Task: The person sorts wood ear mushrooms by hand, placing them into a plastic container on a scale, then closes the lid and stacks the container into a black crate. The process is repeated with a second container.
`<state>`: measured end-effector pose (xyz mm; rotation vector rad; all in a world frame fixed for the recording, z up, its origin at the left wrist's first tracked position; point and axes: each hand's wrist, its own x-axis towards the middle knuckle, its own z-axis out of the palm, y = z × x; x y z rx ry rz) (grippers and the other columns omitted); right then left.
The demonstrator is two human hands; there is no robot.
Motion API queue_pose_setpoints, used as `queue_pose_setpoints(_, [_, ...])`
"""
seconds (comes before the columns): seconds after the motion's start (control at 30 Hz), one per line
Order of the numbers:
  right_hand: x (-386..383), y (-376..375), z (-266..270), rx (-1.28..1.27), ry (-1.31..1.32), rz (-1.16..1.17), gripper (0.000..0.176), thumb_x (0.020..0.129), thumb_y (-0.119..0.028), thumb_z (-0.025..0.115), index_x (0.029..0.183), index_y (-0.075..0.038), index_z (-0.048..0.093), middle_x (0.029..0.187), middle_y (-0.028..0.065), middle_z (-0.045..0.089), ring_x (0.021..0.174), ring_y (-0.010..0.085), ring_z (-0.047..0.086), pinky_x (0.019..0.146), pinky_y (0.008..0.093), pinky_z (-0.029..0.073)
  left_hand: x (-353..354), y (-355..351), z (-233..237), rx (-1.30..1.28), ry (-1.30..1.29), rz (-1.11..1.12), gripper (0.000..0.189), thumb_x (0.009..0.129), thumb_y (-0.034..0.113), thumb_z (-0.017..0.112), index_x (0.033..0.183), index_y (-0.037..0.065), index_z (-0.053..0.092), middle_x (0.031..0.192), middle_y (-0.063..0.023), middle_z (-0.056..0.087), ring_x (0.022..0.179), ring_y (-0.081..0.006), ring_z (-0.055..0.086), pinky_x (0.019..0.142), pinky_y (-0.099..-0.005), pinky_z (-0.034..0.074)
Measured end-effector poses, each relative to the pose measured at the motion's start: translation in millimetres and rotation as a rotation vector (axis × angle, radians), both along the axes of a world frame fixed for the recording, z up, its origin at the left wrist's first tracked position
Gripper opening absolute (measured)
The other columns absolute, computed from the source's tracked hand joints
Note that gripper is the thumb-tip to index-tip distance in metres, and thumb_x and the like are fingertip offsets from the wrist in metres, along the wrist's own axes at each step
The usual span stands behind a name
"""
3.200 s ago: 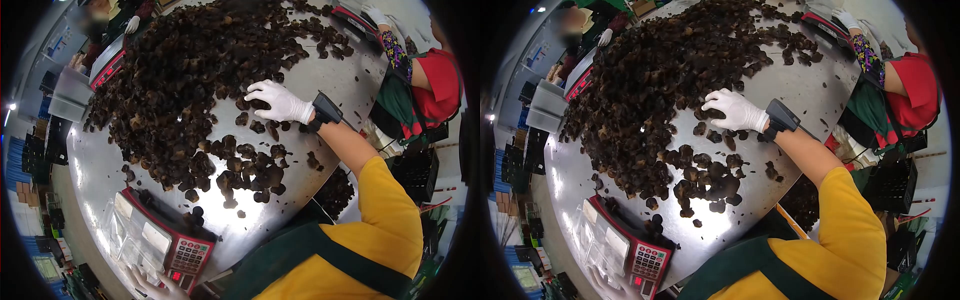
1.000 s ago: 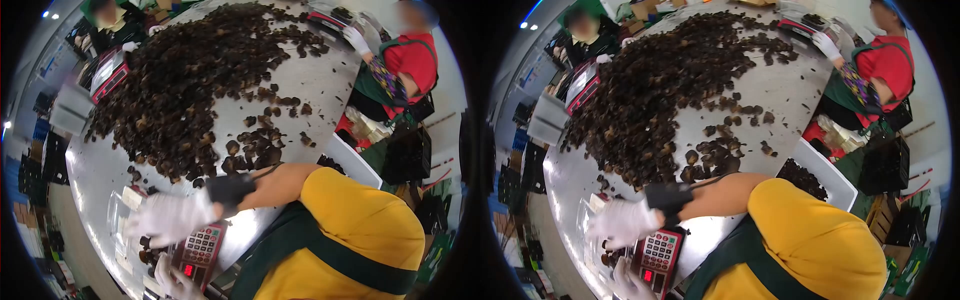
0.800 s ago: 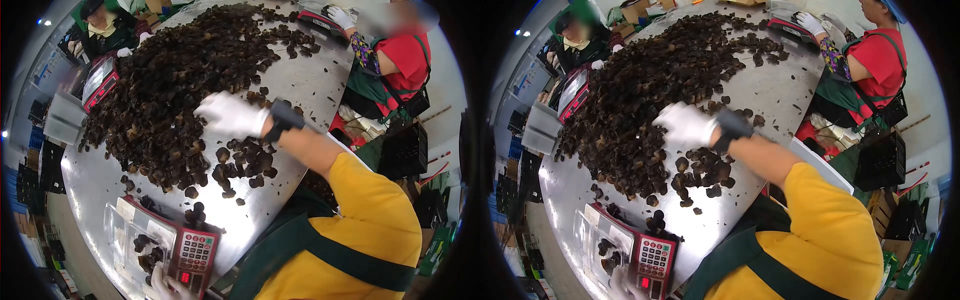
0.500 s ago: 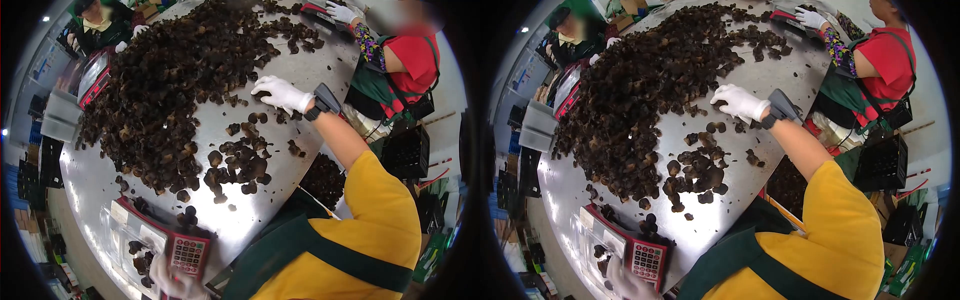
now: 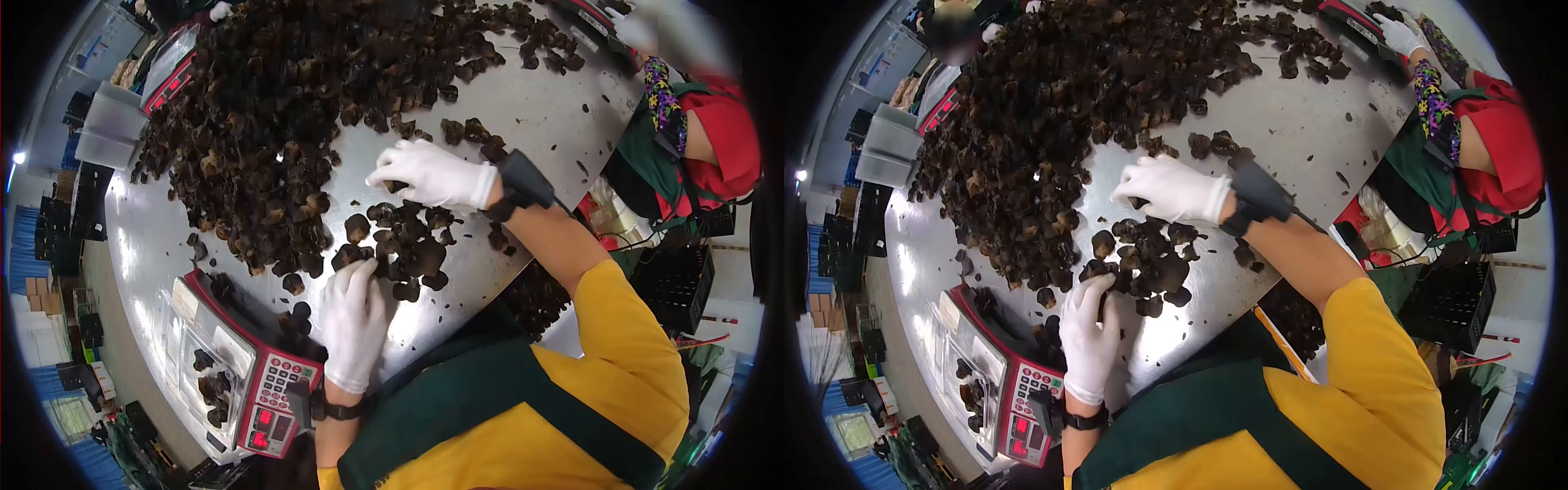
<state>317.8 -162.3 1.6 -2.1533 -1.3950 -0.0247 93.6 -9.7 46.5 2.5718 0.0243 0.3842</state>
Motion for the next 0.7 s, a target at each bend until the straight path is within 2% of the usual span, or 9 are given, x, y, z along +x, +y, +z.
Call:
queue_pose_setpoints(0.1, [11.4, 10.9, -16.4, -0.157, -0.007, 0.068, 0.021, 0.081, -0.005, 0.062, 0.1, -0.013, 0.068, 0.099, 0.006, 0.063, 0.1, 0.0274, 0.061, 0.089, 0.04, 0.048, 16.9, -19.3, -12.4, 0.028, -0.015, -0.118, 0.028, 0.085, 0.003, 0.067, 0.113, 0.006, 0.065, 0.107, -0.0112, 0.066, 0.1, -0.0304, 0.061, 0.086, -0.0422, 0.048])
queue_pose_setpoints(0.17, [15.4, 15.3, -25.3, 0.013, 0.088, 0.041, 0.005, 0.08, -0.008, 0.062, 0.085, -0.009, 0.063, 0.096, 0.0098, 0.063, 0.093, 0.0311, 0.063, 0.079, 0.0417, 0.052, 27.2, -41.1, -15.1, 0.005, -0.032, -0.183, 0.026, 0.086, 0.009, 0.07, 0.111, 0.006, 0.065, 0.105, -0.0104, 0.065, 0.095, -0.0299, 0.06, 0.081, -0.0405, 0.047])
queue_pose_setpoints(0.23, [14.5, 16.1, -13.7, 0.031, 0.124, 0.018, 0.008, 0.08, -0.008, 0.062, 0.087, -0.007, 0.064, 0.093, 0.0114, 0.063, 0.09, 0.0313, 0.063, 0.08, 0.0419, 0.052, 35.7, -55.8, -21.5, 0.158, 0.073, -0.208, 0.029, 0.086, 0.017, 0.07, 0.112, 0.007, 0.064, 0.103, -0.0089, 0.062, 0.091, -0.028, 0.058, 0.077, -0.0394, 0.045])
queue_pose_setpoints(0.33, [9.6, 20.5, 8.5, 0.07, 0.561, -0.155, 0.018, 0.082, -0.01, 0.061, 0.098, -0.004, 0.066, 0.087, 0.0134, 0.069, 0.08, 0.0284, 0.066, 0.075, 0.0374, 0.053, 33.4, -61.7, -40.5, 0.37, 0.059, -0.267, 0.028, 0.081, 0.013, 0.065, 0.108, 0.01, 0.064, 0.095, -0.0073, 0.057, 0.086, -0.0245, 0.055, 0.077, -0.0388, 0.043])
queue_pose_setpoints(0.37, [9.7, 26.3, 7.5, 0.067, 0.567, -0.136, 0.018, 0.082, -0.01, 0.061, 0.098, -0.004, 0.066, 0.087, 0.0134, 0.069, 0.08, 0.0284, 0.066, 0.075, 0.0374, 0.053, 30.1, -61.3, -43.0, 0.371, 0.068, -0.249, 0.028, 0.081, 0.013, 0.065, 0.108, 0.01, 0.064, 0.095, -0.0073, 0.057, 0.086, -0.0245, 0.055, 0.077, -0.0388, 0.043])
queue_pose_setpoints(0.43, [9.4, 39.5, 14.6, 0.147, 0.608, -0.029, 0.018, 0.087, -0.009, 0.06, 0.103, -0.004, 0.066, 0.087, 0.0082, 0.066, 0.07, 0.0128, 0.061, 0.071, 0.0294, 0.052, 27.2, -59.2, -39.4, 0.195, -0.054, -0.272, 0.027, 0.077, 0.009, 0.064, 0.104, 0.01, 0.065, 0.095, -0.0063, 0.058, 0.087, -0.0232, 0.056, 0.077, -0.0382, 0.043])
queue_pose_setpoints(0.5, [1.0, 58.9, 20.4, 0.079, 0.668, -0.032, 0.023, 0.087, -0.011, 0.061, 0.108, -0.006, 0.067, 0.087, 0.0089, 0.067, 0.075, 0.0176, 0.065, 0.075, 0.0314, 0.053, 24.8, -57.2, -31.8, 0.091, -0.122, -0.242, 0.024, 0.078, 0.005, 0.066, 0.102, 0.009, 0.065, 0.1, -0.0054, 0.061, 0.092, -0.0224, 0.058, 0.08, -0.0387, 0.043])
queue_pose_setpoints(0.57, [-10.4, 85.1, 19.2, 0.135, 0.434, 0.082, 0.026, 0.085, -0.012, 0.063, 0.11, -0.008, 0.068, 0.098, 0.0129, 0.07, 0.091, 0.0288, 0.068, 0.081, 0.0379, 0.054, 20.9, -52.1, -29.0, -0.077, -0.264, -0.2, 0.024, 0.079, 0.002, 0.069, 0.102, 0.008, 0.064, 0.103, -0.0057, 0.065, 0.094, -0.0243, 0.06, 0.081, -0.0396, 0.045])
queue_pose_setpoints(0.7, [-46.0, 130.0, -6.2, 0.193, 0.374, 0.357, 0.039, 0.081, -0.004, 0.067, 0.119, -0.011, 0.064, 0.122, 0.0114, 0.058, 0.105, 0.0337, 0.064, 0.091, 0.0419, 0.053, -8.7, -33.9, -21.2, -0.207, -0.134, -0.042, 0.017, 0.084, 0.0, 0.07, 0.099, 0.005, 0.065, 0.091, -0.0091, 0.066, 0.082, -0.0305, 0.061, 0.077, -0.0409, 0.046])
